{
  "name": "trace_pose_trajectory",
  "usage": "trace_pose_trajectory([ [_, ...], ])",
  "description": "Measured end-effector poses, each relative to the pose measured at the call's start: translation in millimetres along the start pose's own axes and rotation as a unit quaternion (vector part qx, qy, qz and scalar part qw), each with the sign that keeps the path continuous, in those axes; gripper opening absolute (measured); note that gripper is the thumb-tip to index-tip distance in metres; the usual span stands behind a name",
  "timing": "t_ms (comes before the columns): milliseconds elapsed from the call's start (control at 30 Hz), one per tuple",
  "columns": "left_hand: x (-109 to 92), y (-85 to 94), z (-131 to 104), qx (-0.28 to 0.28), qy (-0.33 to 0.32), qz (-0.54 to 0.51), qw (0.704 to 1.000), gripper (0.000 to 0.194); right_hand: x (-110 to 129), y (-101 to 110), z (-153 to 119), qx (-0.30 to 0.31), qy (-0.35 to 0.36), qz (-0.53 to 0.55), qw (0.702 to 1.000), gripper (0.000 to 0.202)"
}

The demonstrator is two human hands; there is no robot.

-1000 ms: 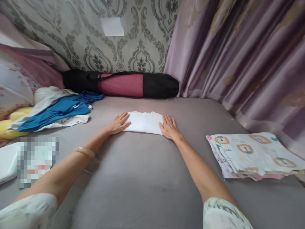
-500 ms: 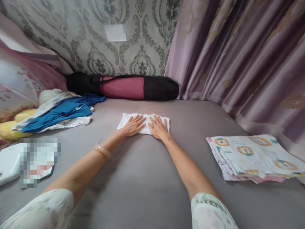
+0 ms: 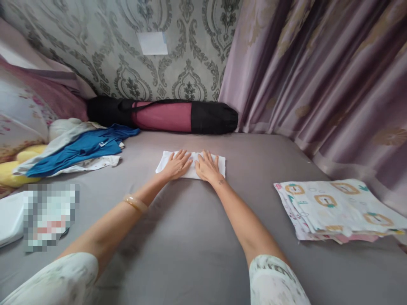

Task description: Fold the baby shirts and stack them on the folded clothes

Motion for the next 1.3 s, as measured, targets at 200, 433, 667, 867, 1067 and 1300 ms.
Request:
trace_pose_trajectory([
  [200, 4, -12.2, -2, -0.006, 0.049, 0.001, 0.999, 0.058, 23, -12, 14, -0.028, 0.030, 0.003, 0.999, 0.055],
  [433, 8, -17.0, 2, 0.019, 0.055, -0.003, 0.998, 0.059, 20, -18, 15, -0.030, 0.027, 0.004, 0.999, 0.056],
  [667, 8, 4.8, -4, -0.132, 0.111, -0.032, 0.984, 0.057, 32, -8, 20, -0.063, 0.028, -0.013, 0.998, 0.053],
  [867, 16, -16.3, -1, -0.059, 0.117, -0.016, 0.991, 0.056, 37, -21, 22, -0.051, 0.020, -0.010, 0.998, 0.053],
  [1067, 16, -11.8, 2, -0.037, 0.125, -0.011, 0.991, 0.055, 34, -18, 22, -0.034, 0.017, 0.003, 0.999, 0.054],
  [1300, 8, -5.6, -5, -0.055, 0.049, 0.009, 0.997, 0.061, 23, -6, 8, -0.065, -0.025, -0.017, 0.997, 0.054],
])
Point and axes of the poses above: each hand's wrist, its own z-axis towards the middle knuckle, its own y-axis out of the back of the hand, x = y × z, the point moved 6 cm from there along z, towards the middle knuckle, and after that the axes turned 12 degrees about y, right-handed, at the moved point
